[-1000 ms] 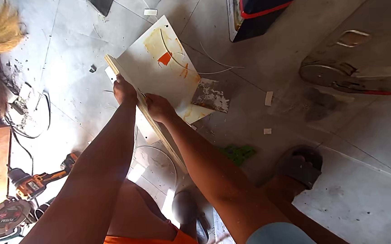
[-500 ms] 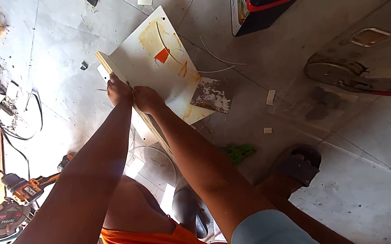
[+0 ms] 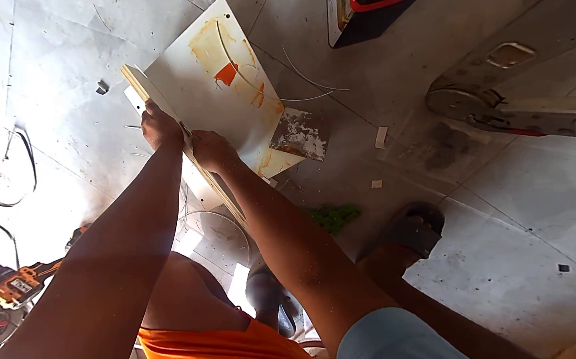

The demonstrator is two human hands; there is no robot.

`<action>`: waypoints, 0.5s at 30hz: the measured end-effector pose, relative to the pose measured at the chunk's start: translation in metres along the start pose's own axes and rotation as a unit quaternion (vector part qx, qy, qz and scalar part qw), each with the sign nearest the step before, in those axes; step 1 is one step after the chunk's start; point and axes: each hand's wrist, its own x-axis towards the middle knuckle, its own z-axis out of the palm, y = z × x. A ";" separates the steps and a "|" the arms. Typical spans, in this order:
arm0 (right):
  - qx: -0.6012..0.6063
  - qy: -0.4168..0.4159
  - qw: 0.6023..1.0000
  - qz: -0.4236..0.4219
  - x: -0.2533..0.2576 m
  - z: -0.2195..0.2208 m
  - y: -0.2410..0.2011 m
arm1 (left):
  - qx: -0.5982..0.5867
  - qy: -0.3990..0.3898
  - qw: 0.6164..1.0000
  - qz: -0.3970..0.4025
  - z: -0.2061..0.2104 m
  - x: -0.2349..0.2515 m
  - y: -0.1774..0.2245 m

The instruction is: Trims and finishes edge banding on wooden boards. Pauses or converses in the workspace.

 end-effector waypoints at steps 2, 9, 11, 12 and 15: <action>-0.001 0.001 1.000 -0.006 -0.005 0.002 0.006 | 0.003 0.001 1.000 -0.004 0.001 -0.001 0.000; 0.015 -0.003 1.000 -0.007 -0.020 0.007 0.018 | 0.027 -0.001 1.000 -0.010 0.000 -0.002 0.001; 0.020 -0.008 1.000 0.001 -0.024 0.008 0.020 | 0.030 0.003 0.999 -0.013 0.001 -0.003 0.002; 0.030 -0.006 1.000 0.004 -0.026 0.009 0.022 | 0.031 0.004 0.999 -0.014 0.001 -0.002 0.002; 0.049 -0.011 0.999 0.022 -0.037 0.013 0.031 | 0.037 0.002 0.999 -0.013 0.001 -0.002 0.003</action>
